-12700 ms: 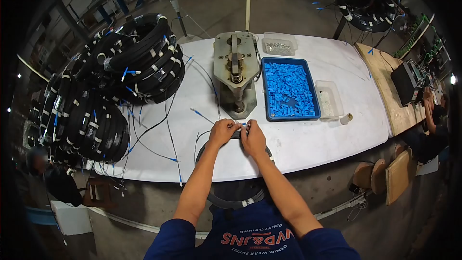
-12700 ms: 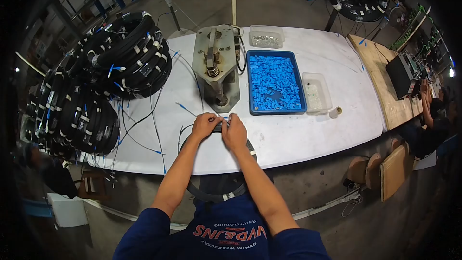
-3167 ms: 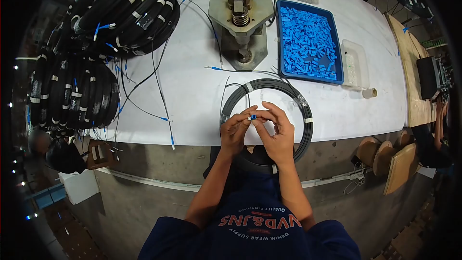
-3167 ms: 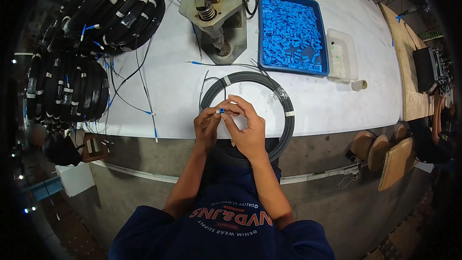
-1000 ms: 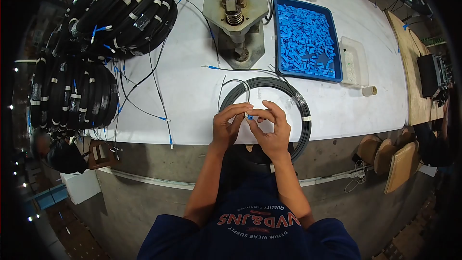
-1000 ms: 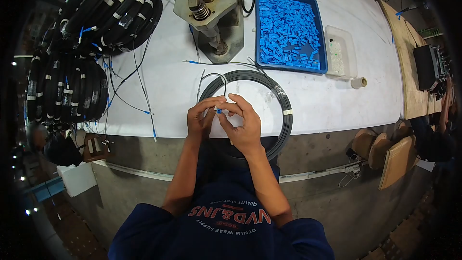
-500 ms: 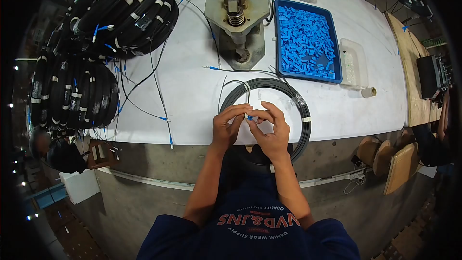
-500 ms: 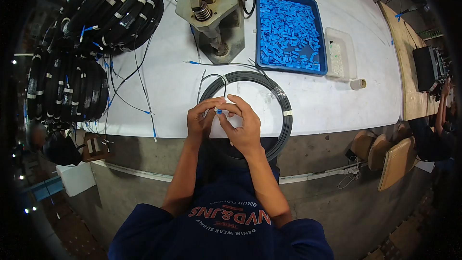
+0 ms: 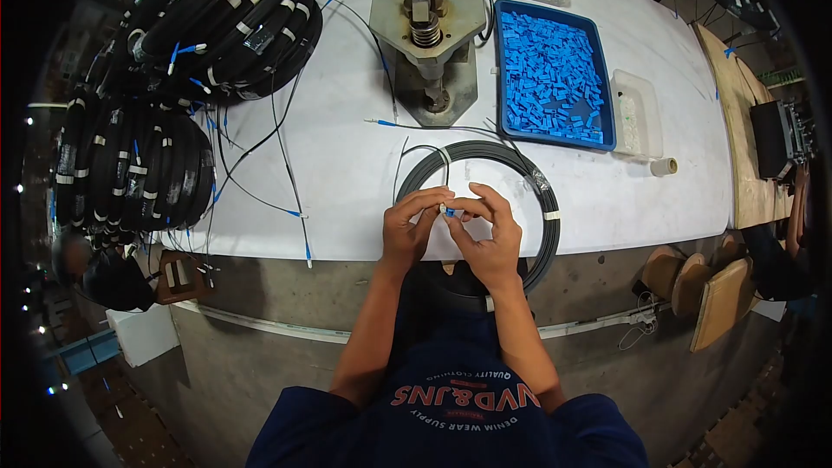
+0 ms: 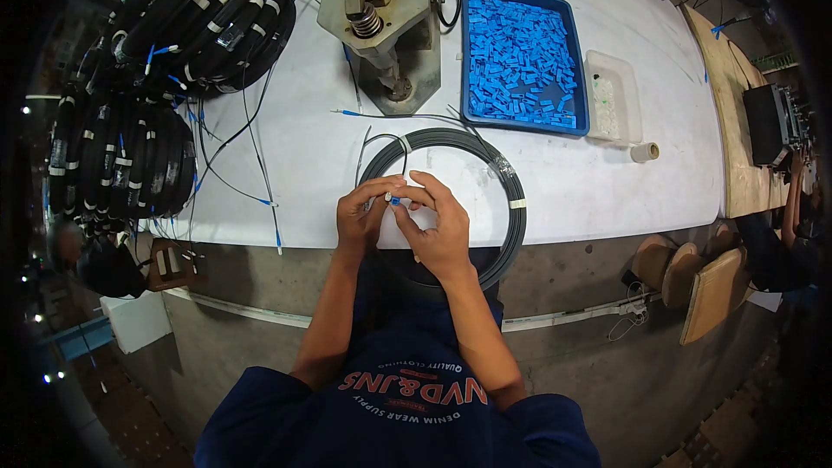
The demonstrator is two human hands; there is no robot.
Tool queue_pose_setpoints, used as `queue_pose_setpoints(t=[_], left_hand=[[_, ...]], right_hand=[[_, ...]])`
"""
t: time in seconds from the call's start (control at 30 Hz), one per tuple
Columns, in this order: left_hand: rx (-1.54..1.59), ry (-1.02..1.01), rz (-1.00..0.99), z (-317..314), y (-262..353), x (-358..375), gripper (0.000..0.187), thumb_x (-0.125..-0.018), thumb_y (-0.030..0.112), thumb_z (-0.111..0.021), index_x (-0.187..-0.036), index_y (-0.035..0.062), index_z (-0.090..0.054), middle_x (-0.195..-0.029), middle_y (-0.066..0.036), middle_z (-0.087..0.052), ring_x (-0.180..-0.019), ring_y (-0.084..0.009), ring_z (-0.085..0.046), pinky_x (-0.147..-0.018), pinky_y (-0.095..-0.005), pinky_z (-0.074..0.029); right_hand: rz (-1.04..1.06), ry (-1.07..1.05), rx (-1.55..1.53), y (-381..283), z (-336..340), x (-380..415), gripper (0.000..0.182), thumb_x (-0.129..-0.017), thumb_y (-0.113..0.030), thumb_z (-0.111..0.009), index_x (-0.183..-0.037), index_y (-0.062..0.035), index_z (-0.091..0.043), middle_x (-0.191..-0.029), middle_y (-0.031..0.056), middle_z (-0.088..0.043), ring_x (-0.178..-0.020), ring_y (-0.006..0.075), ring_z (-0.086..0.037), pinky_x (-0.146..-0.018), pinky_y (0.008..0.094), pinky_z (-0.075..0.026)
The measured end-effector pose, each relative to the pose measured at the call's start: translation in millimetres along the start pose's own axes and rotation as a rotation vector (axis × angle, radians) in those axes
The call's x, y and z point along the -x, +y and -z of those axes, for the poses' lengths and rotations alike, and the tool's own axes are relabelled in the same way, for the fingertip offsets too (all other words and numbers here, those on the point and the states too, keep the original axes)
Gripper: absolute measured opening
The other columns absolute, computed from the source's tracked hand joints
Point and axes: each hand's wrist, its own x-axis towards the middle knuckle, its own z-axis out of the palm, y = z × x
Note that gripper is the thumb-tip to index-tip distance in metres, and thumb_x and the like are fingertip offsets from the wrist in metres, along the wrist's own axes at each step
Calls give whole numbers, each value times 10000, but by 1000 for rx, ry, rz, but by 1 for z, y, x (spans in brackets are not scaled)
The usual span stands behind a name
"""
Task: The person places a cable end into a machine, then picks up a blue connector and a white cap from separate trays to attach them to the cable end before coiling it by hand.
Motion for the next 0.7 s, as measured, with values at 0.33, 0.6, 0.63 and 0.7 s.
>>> queue_pose_setpoints(t=[0.33,0.6,0.63,0.7], left_hand=[[4,-3,14,0,5,-1,150,-923,-19,-620,-1035,0,-718,-1046,-124,-725,-996,-230,-694,-880,-322,-541],[-60,13,68,0,4,2,125,-907,2,-654,-1011,6,-722,-1011,-124,-724,-943,-230,-689,-841,-322,-533],[-83,13,86,0,4,2,122,-902,4,-662,-1007,9,-723,-1000,-124,-724,-932,-232,-689,-830,-321,-532],[-84,8,67,-1,4,1,118,-899,7,-669,-1003,8,-723,-989,-125,-723,-922,-233,-689,-822,-321,-532]], right_hand=[[27,-23,40,1,1,0,582,-773,47,-776,-1275,-29,-492,-962,62,-746,-744,119,-627,-727,238,-518],[-11,13,-16,-6,2,-3,522,-783,32,-777,-1238,-1,-524,-976,74,-745,-762,115,-619,-732,239,-512],[6,53,-36,-7,2,-4,485,-786,26,-775,-1216,14,-551,-979,77,-745,-754,125,-626,-721,249,-521],[-6,72,-56,-8,3,-5,462,-789,24,-776,-1199,19,-564,-982,85,-744,-770,124,-633,-729,249,-522]])
